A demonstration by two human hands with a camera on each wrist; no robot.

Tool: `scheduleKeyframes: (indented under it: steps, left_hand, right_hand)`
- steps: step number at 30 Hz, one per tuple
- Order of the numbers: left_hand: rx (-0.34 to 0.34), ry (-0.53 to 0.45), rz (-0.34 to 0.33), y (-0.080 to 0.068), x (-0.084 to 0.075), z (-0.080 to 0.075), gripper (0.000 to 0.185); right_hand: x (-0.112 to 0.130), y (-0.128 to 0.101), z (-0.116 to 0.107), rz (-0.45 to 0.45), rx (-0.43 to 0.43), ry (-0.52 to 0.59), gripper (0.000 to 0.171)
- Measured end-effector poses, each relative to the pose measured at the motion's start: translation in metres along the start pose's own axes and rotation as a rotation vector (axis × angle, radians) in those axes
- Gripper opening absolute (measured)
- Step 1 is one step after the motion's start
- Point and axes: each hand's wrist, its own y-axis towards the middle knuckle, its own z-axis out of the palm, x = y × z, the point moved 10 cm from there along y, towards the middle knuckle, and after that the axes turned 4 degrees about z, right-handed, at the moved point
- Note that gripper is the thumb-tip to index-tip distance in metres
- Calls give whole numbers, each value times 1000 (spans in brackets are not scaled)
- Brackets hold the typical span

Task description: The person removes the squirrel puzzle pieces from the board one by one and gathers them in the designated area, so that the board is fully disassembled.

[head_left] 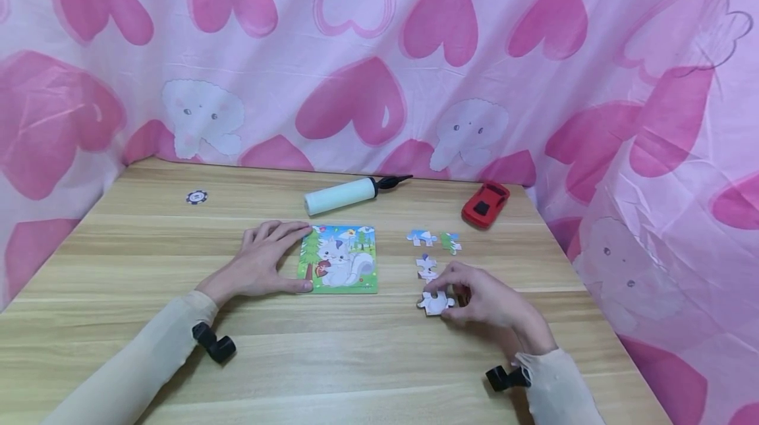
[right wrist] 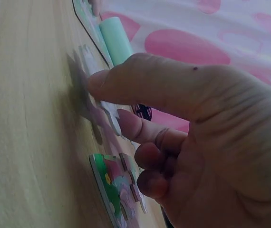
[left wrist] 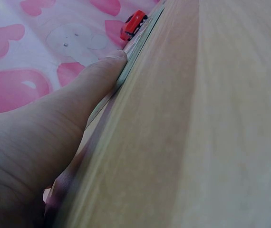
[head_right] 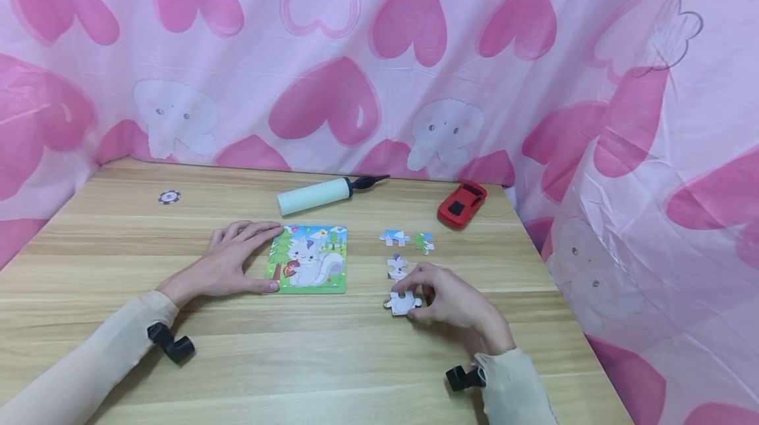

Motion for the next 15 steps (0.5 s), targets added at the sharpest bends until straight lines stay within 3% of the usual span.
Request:
scheduleKeyframes:
  steps: [15]
  left_hand:
    - [-2,8,-5,1,0,0,121]
  right_hand:
    - [-4,1,2,68,7,-12,48]
